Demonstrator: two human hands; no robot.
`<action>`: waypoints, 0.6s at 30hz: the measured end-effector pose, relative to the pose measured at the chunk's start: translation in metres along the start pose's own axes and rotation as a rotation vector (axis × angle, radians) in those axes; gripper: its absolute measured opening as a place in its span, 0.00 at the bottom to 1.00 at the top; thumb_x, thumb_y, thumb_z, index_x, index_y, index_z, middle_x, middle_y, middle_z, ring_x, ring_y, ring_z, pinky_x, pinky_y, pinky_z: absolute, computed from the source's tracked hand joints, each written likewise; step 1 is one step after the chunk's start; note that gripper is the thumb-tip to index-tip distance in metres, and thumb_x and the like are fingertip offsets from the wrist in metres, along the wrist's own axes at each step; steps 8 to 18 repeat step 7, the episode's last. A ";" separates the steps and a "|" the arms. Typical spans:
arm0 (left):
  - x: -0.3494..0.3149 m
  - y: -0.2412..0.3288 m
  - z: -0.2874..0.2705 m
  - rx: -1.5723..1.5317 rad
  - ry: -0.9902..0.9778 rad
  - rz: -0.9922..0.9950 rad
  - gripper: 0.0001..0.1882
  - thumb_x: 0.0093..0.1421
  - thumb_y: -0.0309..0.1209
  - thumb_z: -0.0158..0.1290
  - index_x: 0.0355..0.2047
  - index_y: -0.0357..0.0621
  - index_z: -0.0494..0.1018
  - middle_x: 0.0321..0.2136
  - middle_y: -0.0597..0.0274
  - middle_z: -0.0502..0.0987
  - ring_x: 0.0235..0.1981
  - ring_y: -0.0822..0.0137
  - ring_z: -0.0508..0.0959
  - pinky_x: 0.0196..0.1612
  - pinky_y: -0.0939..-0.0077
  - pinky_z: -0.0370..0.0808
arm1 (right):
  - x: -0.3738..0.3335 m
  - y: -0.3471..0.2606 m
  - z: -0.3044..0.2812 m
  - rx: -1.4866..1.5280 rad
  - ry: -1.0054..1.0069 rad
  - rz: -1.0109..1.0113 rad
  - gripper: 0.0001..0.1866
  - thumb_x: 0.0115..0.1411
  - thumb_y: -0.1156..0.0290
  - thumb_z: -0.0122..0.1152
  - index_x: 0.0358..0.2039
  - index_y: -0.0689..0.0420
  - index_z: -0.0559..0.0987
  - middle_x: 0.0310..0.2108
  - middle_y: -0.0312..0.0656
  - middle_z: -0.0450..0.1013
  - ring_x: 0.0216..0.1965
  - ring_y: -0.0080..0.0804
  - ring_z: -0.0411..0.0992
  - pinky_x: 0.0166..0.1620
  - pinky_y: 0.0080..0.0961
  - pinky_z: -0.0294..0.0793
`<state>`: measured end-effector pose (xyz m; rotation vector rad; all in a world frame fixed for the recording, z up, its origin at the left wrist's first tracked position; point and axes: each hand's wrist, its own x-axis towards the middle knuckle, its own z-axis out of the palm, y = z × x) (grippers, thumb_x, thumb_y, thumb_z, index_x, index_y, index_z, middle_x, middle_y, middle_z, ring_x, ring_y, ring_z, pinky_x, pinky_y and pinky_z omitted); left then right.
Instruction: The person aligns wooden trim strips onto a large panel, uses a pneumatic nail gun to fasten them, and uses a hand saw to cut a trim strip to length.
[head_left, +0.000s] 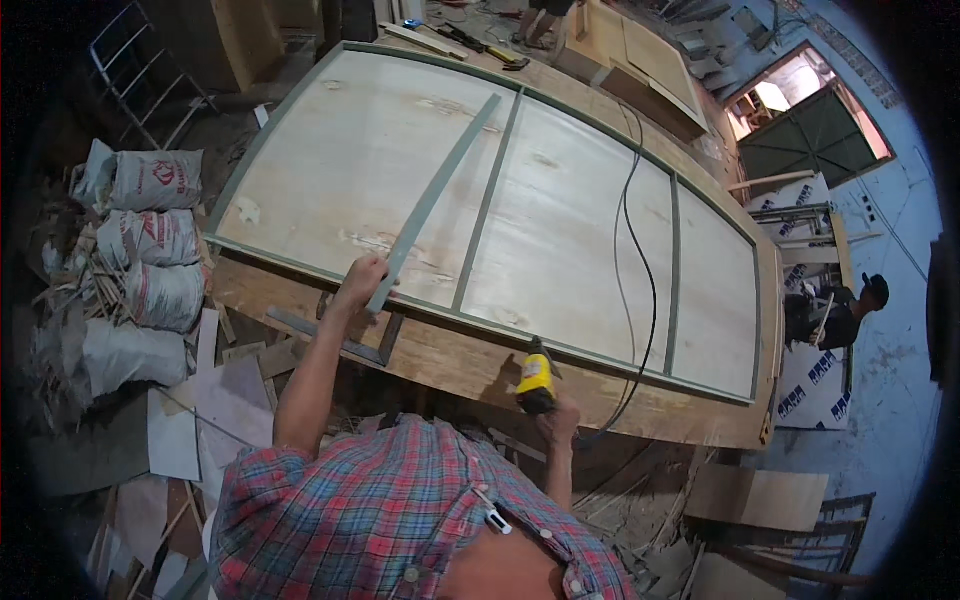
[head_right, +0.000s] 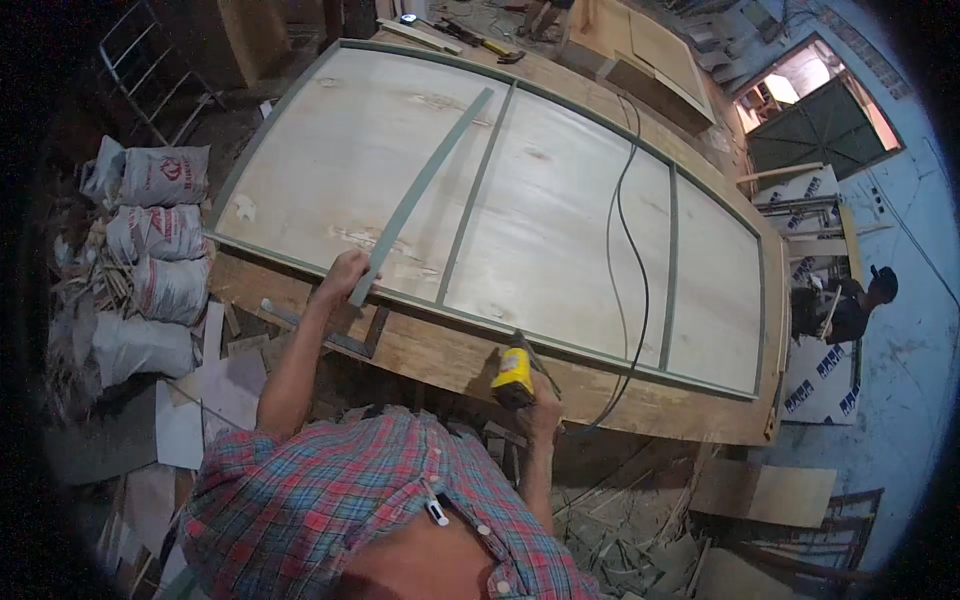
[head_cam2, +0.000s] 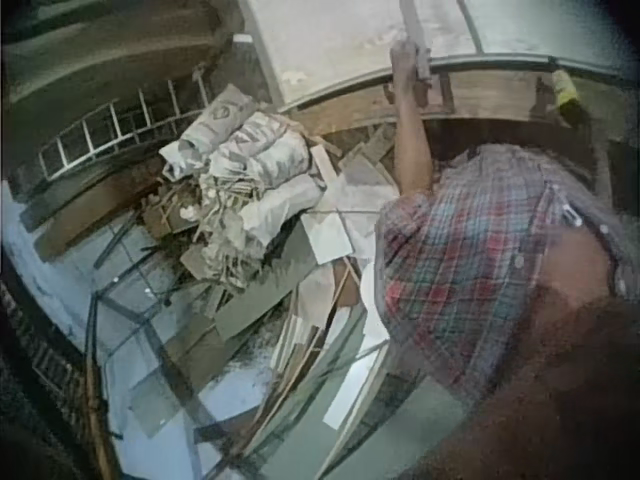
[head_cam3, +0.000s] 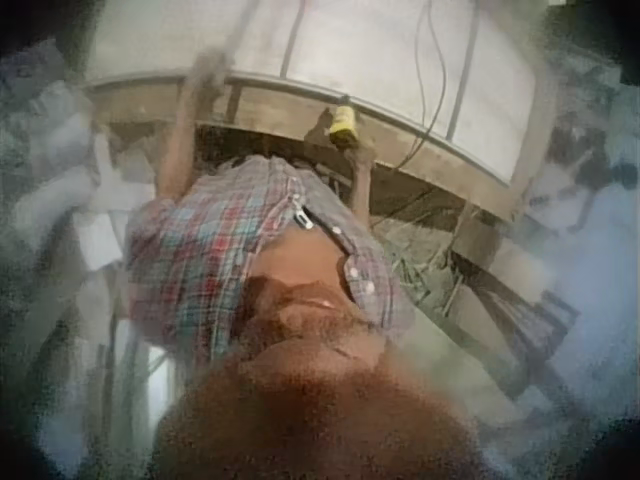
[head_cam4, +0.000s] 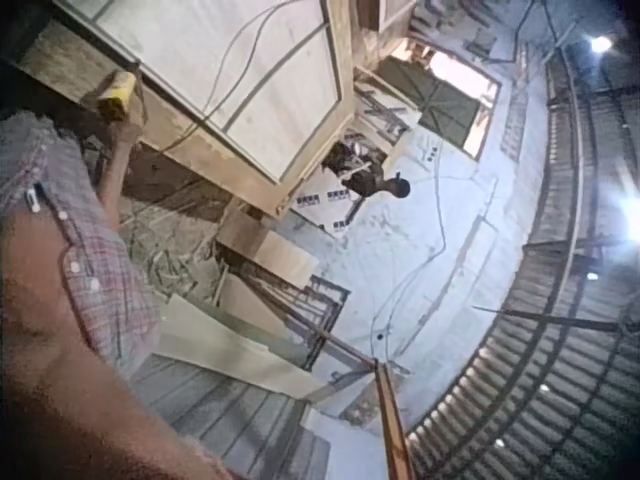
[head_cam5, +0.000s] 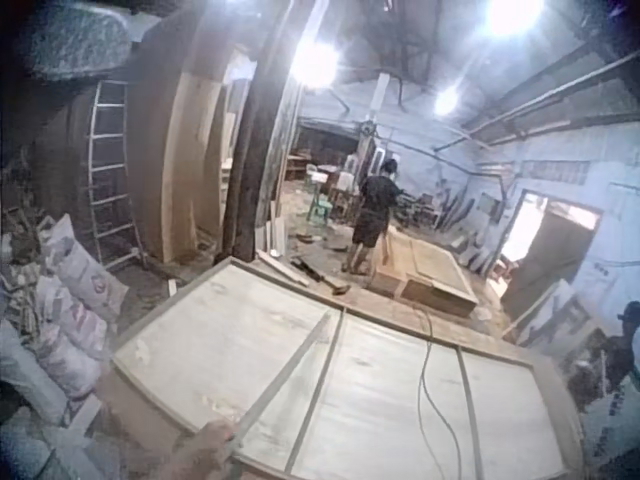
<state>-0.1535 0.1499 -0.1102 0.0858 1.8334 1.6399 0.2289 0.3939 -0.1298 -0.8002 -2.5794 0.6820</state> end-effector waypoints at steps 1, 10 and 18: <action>-0.016 -0.009 -0.005 0.021 0.058 -0.032 0.13 0.63 0.31 0.43 0.27 0.34 0.70 0.23 0.54 0.77 0.21 0.64 0.79 0.26 0.70 0.76 | 0.006 -0.007 0.000 -0.015 -0.019 -0.068 0.23 0.49 0.65 0.66 0.49 0.51 0.77 0.42 0.49 0.77 0.41 0.48 0.77 0.41 0.37 0.77; -0.132 -0.081 -0.037 0.628 0.459 0.403 0.10 0.60 0.31 0.48 0.30 0.35 0.72 0.27 0.53 0.78 0.33 0.63 0.81 0.40 0.64 0.76 | 0.060 -0.041 -0.025 -0.166 -0.685 -0.091 0.34 0.47 0.69 0.65 0.58 0.50 0.73 0.50 0.46 0.75 0.49 0.40 0.75 0.52 0.37 0.75; -0.132 -0.081 -0.037 0.628 0.459 0.403 0.10 0.60 0.31 0.48 0.30 0.35 0.72 0.27 0.53 0.78 0.33 0.63 0.81 0.40 0.64 0.76 | 0.060 -0.041 -0.025 -0.166 -0.685 -0.091 0.34 0.47 0.69 0.65 0.58 0.50 0.73 0.50 0.46 0.75 0.49 0.40 0.75 0.52 0.37 0.75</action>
